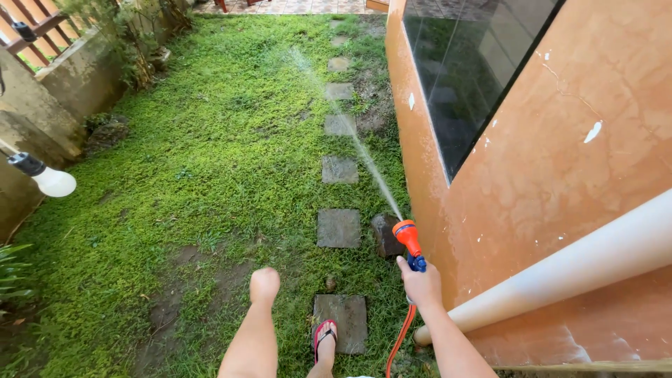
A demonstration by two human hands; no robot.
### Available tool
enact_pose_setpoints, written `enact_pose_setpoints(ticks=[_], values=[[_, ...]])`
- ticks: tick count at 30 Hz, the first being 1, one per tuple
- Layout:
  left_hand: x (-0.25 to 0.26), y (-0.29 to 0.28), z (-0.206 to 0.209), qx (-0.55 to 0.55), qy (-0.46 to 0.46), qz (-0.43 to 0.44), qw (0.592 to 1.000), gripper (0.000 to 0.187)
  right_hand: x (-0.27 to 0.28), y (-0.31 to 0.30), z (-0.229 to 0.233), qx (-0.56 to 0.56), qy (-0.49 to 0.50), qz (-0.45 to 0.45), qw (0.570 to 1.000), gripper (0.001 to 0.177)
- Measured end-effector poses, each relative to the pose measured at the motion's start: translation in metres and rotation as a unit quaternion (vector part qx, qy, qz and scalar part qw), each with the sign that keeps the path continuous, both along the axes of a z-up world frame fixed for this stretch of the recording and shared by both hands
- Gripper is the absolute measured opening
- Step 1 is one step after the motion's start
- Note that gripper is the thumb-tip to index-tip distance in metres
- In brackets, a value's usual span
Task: Watering a small garden area and spraying a wall using a garden hose with a spray nozzle.
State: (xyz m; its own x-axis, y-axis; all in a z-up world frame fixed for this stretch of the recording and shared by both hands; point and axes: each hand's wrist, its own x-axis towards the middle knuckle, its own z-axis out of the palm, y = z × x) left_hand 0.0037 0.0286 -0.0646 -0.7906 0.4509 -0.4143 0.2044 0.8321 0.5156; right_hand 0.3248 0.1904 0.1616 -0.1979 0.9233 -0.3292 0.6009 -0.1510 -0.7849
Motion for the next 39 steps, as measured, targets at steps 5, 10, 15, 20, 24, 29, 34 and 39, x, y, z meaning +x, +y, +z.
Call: enact_pose_setpoints(ticks=[5, 10, 15, 20, 24, 29, 34, 39], values=[[0.016, -0.102, -0.017, 0.059, -0.087, 0.174, 0.979, 0.025, -0.012, 0.002, -0.009, 0.005, -0.020, 0.012, 1.000, 0.041], [0.017, -0.156, -0.058, -0.069, -0.173, 0.257, 0.948, 0.027, -0.026, -0.003, -0.017, -0.013, -0.018, 0.031, 0.999, 0.043], [0.025, -0.164, -0.044, -0.065, -0.223, 0.290, 0.929, 0.009, -0.041, -0.012, -0.029, 0.016, -0.023, 0.044, 0.999, 0.042], [0.034, -0.150, -0.014, 0.027, -0.227, 0.296, 0.928, 0.045, -0.051, -0.016, -0.015, -0.025, 0.028, 0.055, 0.998, 0.041], [0.031, -0.142, -0.011, 0.007, -0.233, 0.279, 0.931, 0.043, -0.052, -0.013, -0.009, -0.018, 0.023, 0.054, 0.998, 0.042], [0.032, -0.139, -0.013, 0.005, -0.221, 0.280, 0.934, 0.044, -0.047, -0.005, -0.008, 0.007, 0.011, 0.031, 0.999, 0.041], [0.034, -0.137, -0.009, 0.000, -0.223, 0.275, 0.935, 0.044, -0.036, 0.000, -0.003, 0.007, 0.024, -0.008, 1.000, 0.040], [0.031, -0.128, -0.013, -0.004, -0.224, 0.284, 0.932, 0.044, -0.025, 0.011, -0.010, 0.019, 0.022, -0.035, 0.999, 0.042]])
